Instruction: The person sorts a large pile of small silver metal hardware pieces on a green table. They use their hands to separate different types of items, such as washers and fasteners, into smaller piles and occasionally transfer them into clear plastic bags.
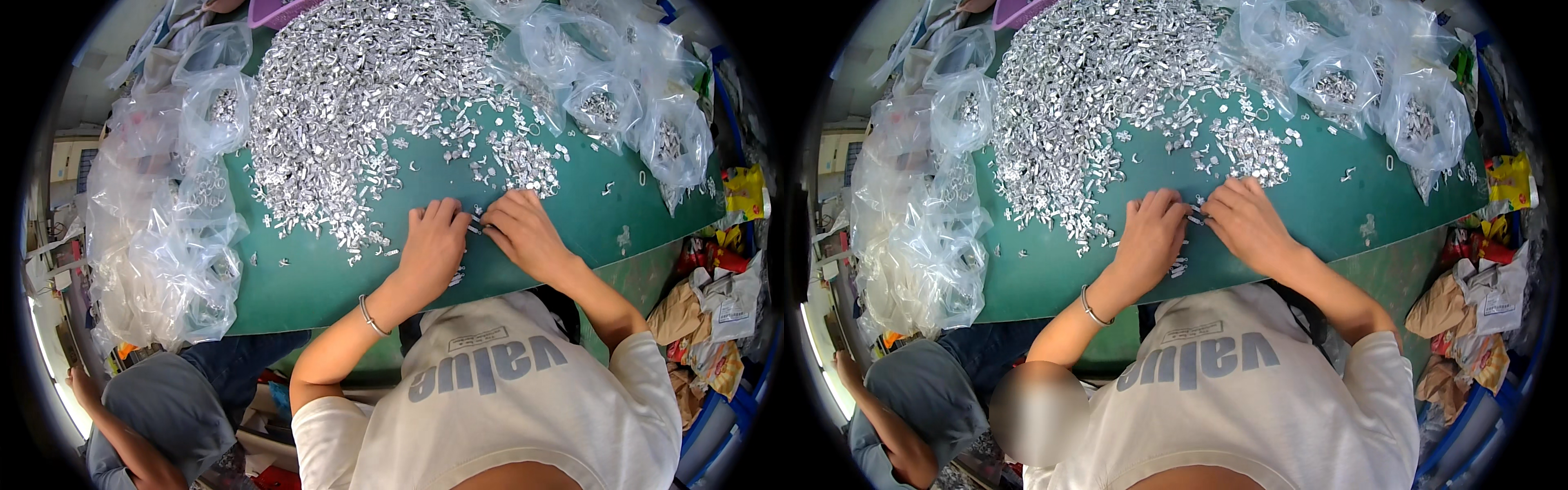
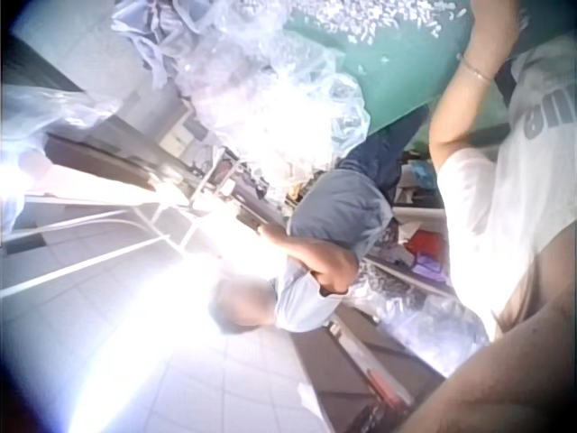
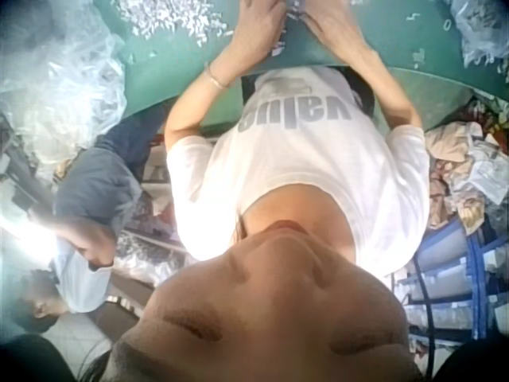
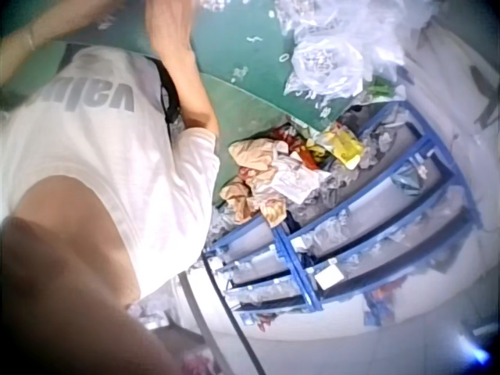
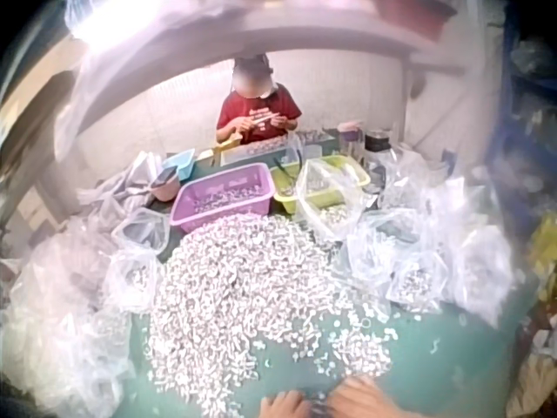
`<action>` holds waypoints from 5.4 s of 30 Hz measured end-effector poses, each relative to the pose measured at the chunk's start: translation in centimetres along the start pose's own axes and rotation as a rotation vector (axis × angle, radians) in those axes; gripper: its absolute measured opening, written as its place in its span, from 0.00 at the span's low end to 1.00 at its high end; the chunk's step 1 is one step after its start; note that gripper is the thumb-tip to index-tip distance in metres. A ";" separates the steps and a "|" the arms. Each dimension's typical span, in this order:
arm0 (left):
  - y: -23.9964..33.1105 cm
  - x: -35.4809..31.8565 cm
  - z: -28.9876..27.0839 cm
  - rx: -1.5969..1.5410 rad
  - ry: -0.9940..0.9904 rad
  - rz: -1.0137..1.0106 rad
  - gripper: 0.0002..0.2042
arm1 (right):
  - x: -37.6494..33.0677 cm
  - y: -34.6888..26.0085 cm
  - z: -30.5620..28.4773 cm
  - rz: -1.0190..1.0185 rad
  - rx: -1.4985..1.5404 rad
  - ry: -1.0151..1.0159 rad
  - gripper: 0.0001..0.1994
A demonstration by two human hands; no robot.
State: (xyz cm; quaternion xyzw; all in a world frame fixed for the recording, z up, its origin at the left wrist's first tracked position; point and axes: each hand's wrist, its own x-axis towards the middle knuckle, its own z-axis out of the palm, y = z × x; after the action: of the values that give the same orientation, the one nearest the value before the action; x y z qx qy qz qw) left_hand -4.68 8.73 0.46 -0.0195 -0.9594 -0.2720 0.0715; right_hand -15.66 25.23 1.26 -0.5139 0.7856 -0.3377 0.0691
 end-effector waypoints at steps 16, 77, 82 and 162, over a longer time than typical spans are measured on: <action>2.6 -0.5 1.3 -0.108 0.025 0.186 0.12 | 4.3 3.2 0.0 0.045 -0.440 0.195 0.04; 2.6 6.8 4.3 0.145 0.055 0.320 0.18 | -0.5 5.4 -3.6 0.442 0.434 0.360 0.17; -1.1 7.8 2.5 0.250 0.108 0.171 0.10 | -1.9 6.0 -5.7 0.468 0.157 0.267 0.12; -1.0 5.2 -0.2 0.093 0.122 -0.046 0.14 | -9.6 7.9 -8.9 0.434 -0.463 0.361 0.07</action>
State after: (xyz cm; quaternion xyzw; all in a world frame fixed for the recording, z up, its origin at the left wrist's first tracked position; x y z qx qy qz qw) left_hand -9.90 7.73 0.88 0.0225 -0.9651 -0.2293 0.1245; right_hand -21.29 39.43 0.99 -0.2692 0.9315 -0.2137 -0.1186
